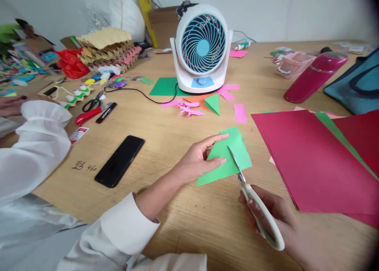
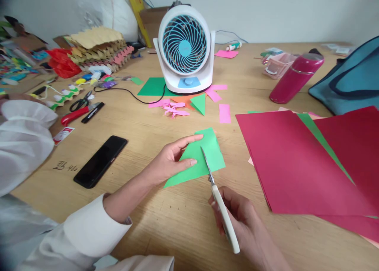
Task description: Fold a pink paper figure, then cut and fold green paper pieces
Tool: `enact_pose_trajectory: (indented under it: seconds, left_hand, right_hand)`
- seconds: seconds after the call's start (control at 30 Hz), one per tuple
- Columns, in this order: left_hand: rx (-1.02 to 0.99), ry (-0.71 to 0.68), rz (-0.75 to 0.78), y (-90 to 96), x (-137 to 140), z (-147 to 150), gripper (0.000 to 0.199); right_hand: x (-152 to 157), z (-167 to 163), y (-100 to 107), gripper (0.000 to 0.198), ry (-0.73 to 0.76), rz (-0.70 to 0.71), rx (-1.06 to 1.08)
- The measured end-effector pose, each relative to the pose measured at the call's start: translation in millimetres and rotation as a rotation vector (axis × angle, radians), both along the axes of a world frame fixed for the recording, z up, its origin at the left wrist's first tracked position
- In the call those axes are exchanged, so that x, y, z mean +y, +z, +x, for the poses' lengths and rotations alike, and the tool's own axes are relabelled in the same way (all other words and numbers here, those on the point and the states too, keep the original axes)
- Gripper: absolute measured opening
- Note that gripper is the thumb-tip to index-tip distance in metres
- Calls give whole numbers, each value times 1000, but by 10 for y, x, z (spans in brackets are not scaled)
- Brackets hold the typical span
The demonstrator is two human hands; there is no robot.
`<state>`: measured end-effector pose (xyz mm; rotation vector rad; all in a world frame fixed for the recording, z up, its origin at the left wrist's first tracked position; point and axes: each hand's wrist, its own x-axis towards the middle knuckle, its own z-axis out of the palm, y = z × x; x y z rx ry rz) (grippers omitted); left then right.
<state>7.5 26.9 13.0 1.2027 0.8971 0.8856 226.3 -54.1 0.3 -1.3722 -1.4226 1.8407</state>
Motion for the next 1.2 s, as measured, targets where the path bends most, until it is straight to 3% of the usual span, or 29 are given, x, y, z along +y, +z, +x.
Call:
enact_pose_trajectory:
  seconds: [0.17, 0.4, 0.6, 0.83, 1.2]
  left_hand:
    - [-44, 202, 55, -21, 41, 3, 51]
    - [-21, 263, -45, -41, 54, 18, 35]
    - [-14, 220, -80, -13, 52, 7, 44]
    - [-5, 109, -94, -40, 44, -15, 42]
    - [-4, 85, -107, -46, 47, -12, 40]
  right_hand:
    - [-9, -7, -12, 51, 13, 53, -64]
    - [-56, -6, -43, 44, 19, 115, -121]
    - [-52, -24, -17, 43, 21, 127, -122]
    - [-39, 2, -35, 40, 54, 155, -114]
    - [-68, 15, -132, 43, 36, 131, -89]
